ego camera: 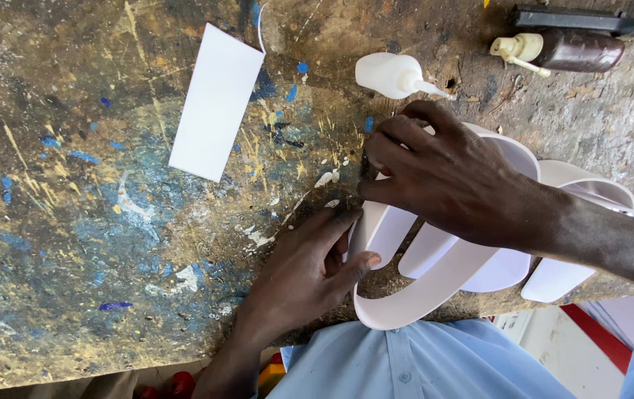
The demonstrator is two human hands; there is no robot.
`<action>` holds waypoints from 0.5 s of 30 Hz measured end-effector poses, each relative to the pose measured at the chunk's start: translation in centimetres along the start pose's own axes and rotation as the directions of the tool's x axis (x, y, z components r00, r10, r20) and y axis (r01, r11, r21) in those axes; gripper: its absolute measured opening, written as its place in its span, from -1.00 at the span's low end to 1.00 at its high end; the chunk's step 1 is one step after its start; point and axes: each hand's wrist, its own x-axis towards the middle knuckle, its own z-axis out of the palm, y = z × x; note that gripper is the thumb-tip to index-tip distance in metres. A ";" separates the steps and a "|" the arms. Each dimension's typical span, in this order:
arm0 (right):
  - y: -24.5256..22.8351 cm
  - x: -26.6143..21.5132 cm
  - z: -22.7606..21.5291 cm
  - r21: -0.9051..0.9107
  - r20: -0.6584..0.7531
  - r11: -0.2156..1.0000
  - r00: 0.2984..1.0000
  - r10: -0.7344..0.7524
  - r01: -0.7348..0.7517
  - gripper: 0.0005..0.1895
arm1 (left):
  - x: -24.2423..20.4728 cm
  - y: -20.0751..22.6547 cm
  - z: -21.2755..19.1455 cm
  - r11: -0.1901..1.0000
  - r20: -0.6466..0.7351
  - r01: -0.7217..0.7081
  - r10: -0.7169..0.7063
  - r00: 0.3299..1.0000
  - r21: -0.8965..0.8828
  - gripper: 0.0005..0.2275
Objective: The person assembles white plastic components on a workbench. They apply glue from a small bottle to the edges of the parts and press them together to form a larger structure.
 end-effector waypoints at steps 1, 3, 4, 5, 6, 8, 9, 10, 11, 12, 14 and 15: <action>0.1 0.0 0.0 0.001 0.000 1.000 1.000 0.001 -0.001 -0.83 | -0.3 -0.6 0.8 1.000 0.001 0.000 0.000 1.000 0.001 -0.56; 0.2 0.0 0.0 0.028 -0.004 0.999 1.000 -0.021 0.021 -0.82 | -1.1 -1.7 2.4 0.992 -0.057 0.053 -0.047 0.997 0.116 -0.47; 0.1 -0.2 0.1 0.029 -0.005 0.999 1.000 -0.022 0.022 -0.82 | -1.1 -1.5 2.3 0.992 -0.058 0.055 -0.048 0.997 0.118 -0.47; 0.1 -0.2 0.1 0.020 -0.001 1.000 1.000 -0.018 0.018 -0.84 | -1.1 -1.3 2.1 0.999 -0.068 0.016 -0.012 0.998 0.050 -0.54; 0.1 -0.2 0.1 0.012 0.004 1.000 1.000 -0.014 0.014 -0.85 | -1.2 -1.1 2.0 1.000 -0.081 -0.025 0.023 0.996 -0.017 -0.60; 0.1 -0.3 -0.1 0.030 -0.003 0.999 1.000 -0.025 0.025 -0.81 | -1.2 -1.1 1.6 1.000 -0.057 0.007 -0.008 0.998 -0.015 -0.53; 0.2 -0.5 -0.4 0.045 -0.002 0.998 0.999 -0.033 0.033 -0.76 | -1.0 -1.1 1.5 0.999 -0.028 0.034 -0.035 0.999 -0.019 -0.46; 0.2 -0.6 -0.4 0.036 -0.008 0.999 0.999 -0.034 0.034 -0.76 | -0.8 -1.4 1.7 1.000 -0.035 0.028 -0.028 0.999 -0.014 -0.46; 0.2 -0.6 -0.4 0.009 -0.032 0.999 0.999 -0.044 0.045 -0.77 | -0.8 -1.6 2.0 0.999 -0.080 -0.026 0.024 0.997 -0.022 -0.50; 0.1 -0.7 -0.5 -0.018 -0.055 0.998 0.997 -0.055 0.054 -0.78 | -0.8 -1.9 2.3 0.996 -0.124 -0.080 0.076 0.989 -0.027 -0.54; 0.1 -1.1 0.0 -0.021 -0.083 0.997 0.994 -0.072 0.071 -0.76 | -0.4 -1.7 1.9 0.994 -0.129 -0.110 0.112 0.985 0.018 -0.61; 0.0 -1.2 0.2 -0.004 -0.096 0.996 0.992 -0.087 0.087 -0.73 | -0.4 -1.6 1.8 0.991 -0.121 -0.127 0.131 0.984 0.046 -0.62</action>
